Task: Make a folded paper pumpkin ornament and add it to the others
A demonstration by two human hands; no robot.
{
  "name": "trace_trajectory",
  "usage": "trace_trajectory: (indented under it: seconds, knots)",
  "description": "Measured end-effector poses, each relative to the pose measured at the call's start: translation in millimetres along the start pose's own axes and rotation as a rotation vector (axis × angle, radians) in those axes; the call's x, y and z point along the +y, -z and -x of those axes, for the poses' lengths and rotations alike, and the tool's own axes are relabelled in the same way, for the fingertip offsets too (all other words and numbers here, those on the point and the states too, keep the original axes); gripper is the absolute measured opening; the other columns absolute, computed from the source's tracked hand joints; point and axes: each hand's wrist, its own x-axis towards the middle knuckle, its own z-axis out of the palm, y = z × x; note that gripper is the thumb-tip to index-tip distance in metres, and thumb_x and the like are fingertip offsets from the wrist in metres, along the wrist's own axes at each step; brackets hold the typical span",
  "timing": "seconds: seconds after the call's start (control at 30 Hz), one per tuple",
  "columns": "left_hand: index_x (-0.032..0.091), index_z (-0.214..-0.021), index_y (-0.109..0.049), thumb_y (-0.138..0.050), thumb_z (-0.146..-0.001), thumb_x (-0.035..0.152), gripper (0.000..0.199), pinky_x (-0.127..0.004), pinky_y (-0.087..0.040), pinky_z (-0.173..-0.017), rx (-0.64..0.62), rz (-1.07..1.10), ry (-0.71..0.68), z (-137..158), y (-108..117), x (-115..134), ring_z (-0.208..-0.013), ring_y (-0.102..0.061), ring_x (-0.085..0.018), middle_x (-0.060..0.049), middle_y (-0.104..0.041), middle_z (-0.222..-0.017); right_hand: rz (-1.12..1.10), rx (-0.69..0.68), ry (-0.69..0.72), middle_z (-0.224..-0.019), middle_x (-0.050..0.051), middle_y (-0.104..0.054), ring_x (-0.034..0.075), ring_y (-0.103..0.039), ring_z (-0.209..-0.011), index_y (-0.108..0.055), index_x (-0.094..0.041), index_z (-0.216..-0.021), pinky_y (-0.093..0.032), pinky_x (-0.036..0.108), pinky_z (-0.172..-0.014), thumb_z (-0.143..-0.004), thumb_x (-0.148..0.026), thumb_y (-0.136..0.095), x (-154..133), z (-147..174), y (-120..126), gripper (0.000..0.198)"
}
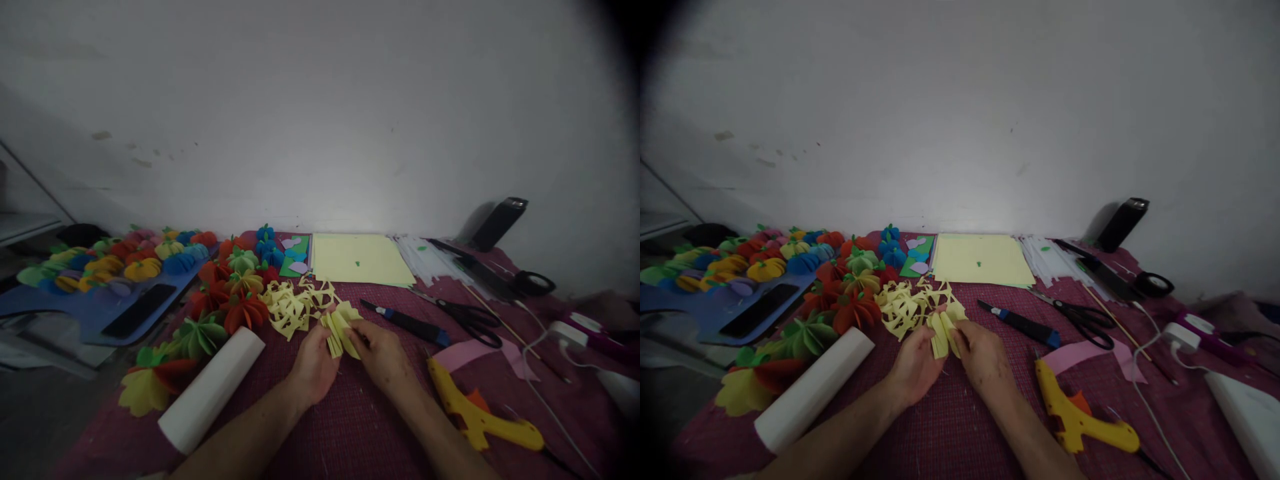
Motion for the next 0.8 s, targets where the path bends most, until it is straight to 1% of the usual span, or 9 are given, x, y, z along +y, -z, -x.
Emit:
trace_trajectory:
  seconds: [0.1,0.2,0.3,0.5,0.57,0.63,0.67,0.73,0.8]
  knots:
    - [0.02,-0.119,-0.056,-0.048,-0.072,0.011,0.049,-0.03,-0.039,-0.093,-0.006,0.011,0.003,0.2,-0.8,1.0,-0.104,-0.056,-0.019,-0.002,-0.067,-0.1,-0.004,0.004,0.018,-0.083,0.004,-0.071,0.019,-0.065,-0.071,-0.066,-0.021,-0.093,-0.045,0.026,-0.062,-0.088,-0.026,-0.044,0.6,-0.4,-1.3,0.023]
    - [0.02,-0.119,-0.055,-0.047,-0.072,0.01,0.049,-0.029,-0.04,-0.092,0.006,0.02,0.018,-0.1,-1.3,1.8,-0.103,-0.057,-0.018,-0.002,-0.067,-0.1,-0.015,0.017,0.035,-0.087,0.005,-0.071,0.02,-0.066,-0.076,-0.066,-0.02,-0.096,-0.047,0.028,-0.068,-0.088,-0.025,-0.044,1.4,0.1,-2.3,0.023]
    - [0.019,-0.119,-0.055,-0.046,-0.072,0.009,0.049,-0.028,-0.041,-0.091,0.014,0.017,-0.001,-0.7,-1.3,2.0,-0.101,-0.058,-0.017,-0.002,-0.067,-0.099,-0.034,0.016,0.04,-0.087,0.005,-0.071,0.02,-0.066,-0.076,-0.065,-0.02,-0.097,-0.047,0.027,-0.067,-0.088,-0.025,-0.044,1.7,0.6,-2.4,0.023]
    - [0.019,-0.115,-0.057,-0.048,-0.074,0.009,0.042,-0.028,-0.041,-0.09,-0.02,0.017,-0.023,-0.9,-0.6,1.0,-0.098,-0.059,-0.016,-0.002,-0.067,-0.098,-0.047,0.013,0.013,-0.089,0.005,-0.071,0.02,-0.067,-0.075,-0.062,-0.021,-0.103,-0.048,0.028,-0.065,-0.087,-0.023,-0.043,0.9,1.0,-2.4,0.025]
    - [0.019,-0.111,-0.059,-0.049,-0.075,0.011,0.038,-0.027,-0.041,-0.09,-0.026,0.019,-0.024,-1.2,-0.2,0.6,-0.097,-0.059,-0.016,-0.002,-0.067,-0.098,-0.038,0.014,-0.011,-0.09,0.005,-0.071,0.021,-0.067,-0.074,-0.058,-0.021,-0.113,-0.049,0.029,-0.064,-0.087,-0.023,-0.043,1.4,1.2,-3.0,0.03]
    - [0.018,-0.106,-0.061,-0.05,-0.075,0.012,0.033,-0.027,-0.041,-0.089,-0.026,0.011,-0.028,-1.8,0.1,0.2,-0.096,-0.059,-0.016,-0.002,-0.067,-0.096,-0.04,0.029,-0.025,-0.095,0.006,-0.071,0.021,-0.067,-0.075,-0.05,-0.021,-0.124,-0.049,0.029,-0.065,-0.088,-0.023,-0.042,2.4,1.3,-3.6,0.038]
    - [0.018,-0.104,-0.062,-0.051,-0.075,0.013,0.031,-0.027,-0.041,-0.088,-0.026,0.005,-0.03,-2.2,0.2,0.2,-0.096,-0.059,-0.017,-0.002,-0.067,-0.095,-0.05,0.031,-0.01,-0.097,0.007,-0.07,0.02,-0.067,-0.077,-0.049,-0.021,-0.126,-0.05,0.029,-0.067,-0.088,-0.022,-0.042,2.9,1.3,-3.7,0.039]
    - [0.018,-0.1,-0.063,-0.052,-0.075,0.013,0.028,-0.027,-0.041,-0.088,-0.024,-0.011,-0.029,-2.9,0.3,0.2,-0.098,-0.058,-0.018,-0.002,-0.067,-0.095,-0.069,0.012,0.056,-0.099,0.007,-0.069,0.019,-0.066,-0.082,-0.056,-0.022,-0.118,-0.049,0.028,-0.071,-0.088,-0.019,-0.041,3.1,1.2,-3.2,0.034]
    - [0.018,-0.099,-0.063,-0.052,-0.075,0.014,0.027,-0.027,-0.041,-0.087,-0.024,-0.032,-0.026,-3.4,0.4,0.4,-0.098,-0.058,-0.018,-0.002,-0.067,-0.096,-0.069,-0.012,0.108,-0.096,0.007,-0.068,0.019,-0.064,-0.083,-0.064,-0.021,-0.106,-0.049,0.029,-0.074,-0.088,-0.018,-0.04,1.6,1.1,-1.8,0.03]
